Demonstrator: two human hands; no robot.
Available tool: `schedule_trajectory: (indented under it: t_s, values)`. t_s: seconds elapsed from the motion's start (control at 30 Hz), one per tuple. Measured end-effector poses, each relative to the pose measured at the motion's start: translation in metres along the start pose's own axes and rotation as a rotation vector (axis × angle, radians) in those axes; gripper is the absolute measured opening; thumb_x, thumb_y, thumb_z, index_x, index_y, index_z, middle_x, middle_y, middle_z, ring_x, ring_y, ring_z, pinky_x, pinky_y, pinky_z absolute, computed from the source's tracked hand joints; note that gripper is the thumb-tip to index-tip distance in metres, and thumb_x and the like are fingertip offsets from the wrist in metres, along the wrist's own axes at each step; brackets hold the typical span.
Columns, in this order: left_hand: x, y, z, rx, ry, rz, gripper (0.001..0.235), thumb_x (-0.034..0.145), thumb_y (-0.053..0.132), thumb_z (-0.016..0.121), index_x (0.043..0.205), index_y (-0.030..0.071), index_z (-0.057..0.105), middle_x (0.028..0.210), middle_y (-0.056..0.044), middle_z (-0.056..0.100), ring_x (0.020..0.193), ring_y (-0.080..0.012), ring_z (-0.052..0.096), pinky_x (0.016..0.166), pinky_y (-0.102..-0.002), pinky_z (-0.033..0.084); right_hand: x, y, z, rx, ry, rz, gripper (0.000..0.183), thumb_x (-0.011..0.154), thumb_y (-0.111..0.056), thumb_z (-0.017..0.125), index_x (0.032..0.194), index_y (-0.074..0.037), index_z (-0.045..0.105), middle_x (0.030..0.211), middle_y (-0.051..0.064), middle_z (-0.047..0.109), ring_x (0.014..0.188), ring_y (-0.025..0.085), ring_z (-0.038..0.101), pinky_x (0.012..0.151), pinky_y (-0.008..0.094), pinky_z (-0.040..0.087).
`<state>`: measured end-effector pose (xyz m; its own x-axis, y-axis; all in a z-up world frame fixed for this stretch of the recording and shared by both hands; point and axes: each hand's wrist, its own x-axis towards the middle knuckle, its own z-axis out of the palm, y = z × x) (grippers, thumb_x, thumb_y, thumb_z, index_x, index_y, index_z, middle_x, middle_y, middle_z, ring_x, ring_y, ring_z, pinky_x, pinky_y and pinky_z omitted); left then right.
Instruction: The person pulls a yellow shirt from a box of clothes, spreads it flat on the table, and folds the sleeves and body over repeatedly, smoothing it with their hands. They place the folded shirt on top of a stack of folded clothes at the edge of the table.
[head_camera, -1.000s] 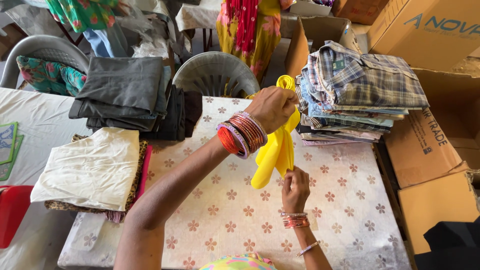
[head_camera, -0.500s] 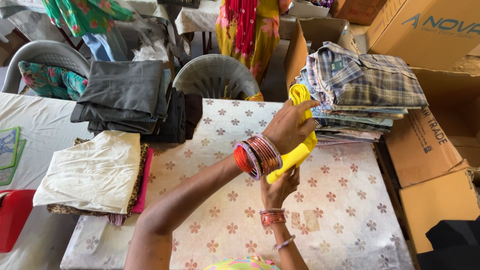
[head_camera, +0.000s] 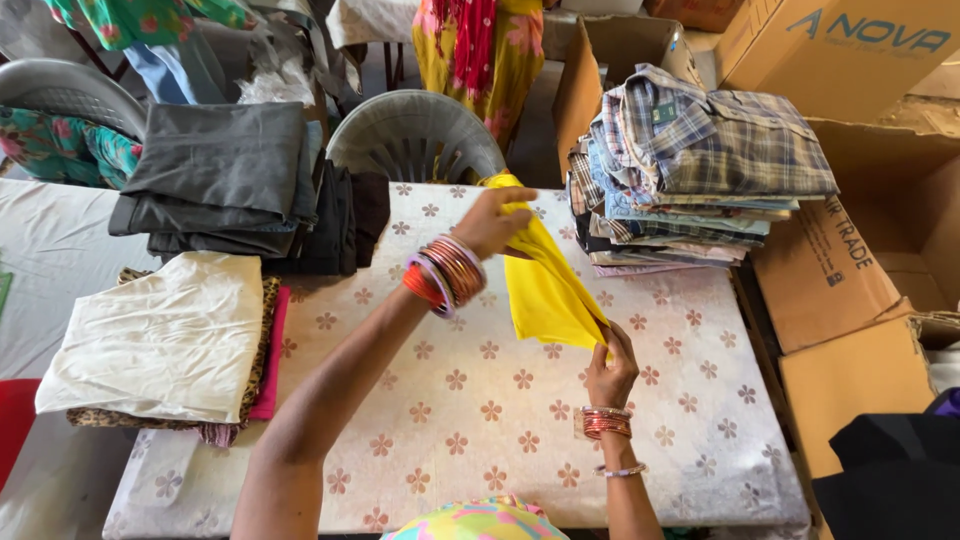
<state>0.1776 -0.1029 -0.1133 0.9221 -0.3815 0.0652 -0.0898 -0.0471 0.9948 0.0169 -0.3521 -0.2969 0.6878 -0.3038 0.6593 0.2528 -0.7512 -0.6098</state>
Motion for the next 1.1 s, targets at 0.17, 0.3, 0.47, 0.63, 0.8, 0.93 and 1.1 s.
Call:
schedule_trajectory:
  t_s: [0.17,0.3,0.47,0.63,0.8,0.93,1.1]
  values:
    - [0.016,-0.064,-0.049,-0.378,0.024,-0.227,0.045,0.096,0.009,0.06,0.138,-0.006,0.058,0.106,-0.015,0.07,0.086,-0.0274,0.076,0.074,-0.047,0.063,0.012,0.028,0.016,0.155,-0.155,0.069,0.027,0.097,0.002,0.058,0.122,0.002,0.07,0.125,0.016,0.071,0.111,0.031,0.071,0.092,0.037,0.059]
    - [0.032,-0.12,-0.073,-0.517,0.092,-0.302,0.04,0.098,0.009,0.057,0.136,-0.005,0.056,0.108,-0.019,0.071,0.091,-0.0296,0.076,0.075,-0.048,0.063,0.026,0.092,0.059,0.078,-0.256,-0.003,0.026,0.098,0.001,0.06,0.121,-0.001,0.071,0.126,0.016,0.072,0.114,0.03,0.072,0.097,0.037,0.058]
    - [0.016,-0.129,-0.086,-0.566,0.184,-0.302,0.04,0.095,0.005,0.055,0.134,0.0,0.062,0.109,-0.016,0.072,0.091,-0.027,0.075,0.078,-0.049,0.067,0.062,0.084,0.056,-0.097,-0.233,-0.228,0.023,0.099,0.002,0.061,0.118,-0.001,0.073,0.125,0.016,0.072,0.115,0.03,0.07,0.1,0.037,0.056]
    - [-0.057,-0.159,-0.105,-0.464,0.166,-0.173,0.042,0.094,0.002,0.057,0.134,0.006,0.068,0.111,-0.008,0.069,0.093,-0.0176,0.068,0.082,-0.035,0.06,0.029,0.077,0.057,-0.211,-0.239,-0.505,0.028,0.098,0.012,0.061,0.12,-0.002,0.071,0.125,0.015,0.071,0.119,0.028,0.068,0.105,0.036,0.052]
    - [-0.184,-0.375,-0.103,-0.293,0.303,-0.467,0.041,0.092,0.003,0.058,0.131,0.013,0.069,0.103,-0.007,0.067,0.084,-0.015,0.063,0.071,-0.034,0.059,-0.107,0.095,0.06,-0.158,-0.611,-0.617,0.037,0.082,0.006,0.069,0.118,-0.002,0.07,0.127,0.014,0.068,0.122,0.031,0.063,0.109,0.042,0.051]
    - [-0.287,-0.437,-0.074,-0.026,0.266,-0.56,0.051,0.084,-0.003,0.061,0.13,0.017,0.07,0.092,-0.002,0.069,0.07,-0.011,0.06,0.062,-0.03,0.055,-0.178,0.085,0.051,-0.095,-0.839,-0.537,0.04,0.075,0.0,0.072,0.115,-0.003,0.071,0.128,0.013,0.067,0.121,0.031,0.06,0.107,0.042,0.049]
    - [-0.303,-0.42,-0.052,-0.102,0.38,-0.514,0.053,0.086,-0.002,0.059,0.135,0.017,0.066,0.099,-0.004,0.067,0.072,-0.0119,0.057,0.064,-0.028,0.052,-0.176,0.083,0.042,-0.147,-0.911,-0.532,0.041,0.075,-0.006,0.075,0.116,-0.001,0.07,0.13,0.014,0.066,0.12,0.03,0.058,0.104,0.042,0.048]
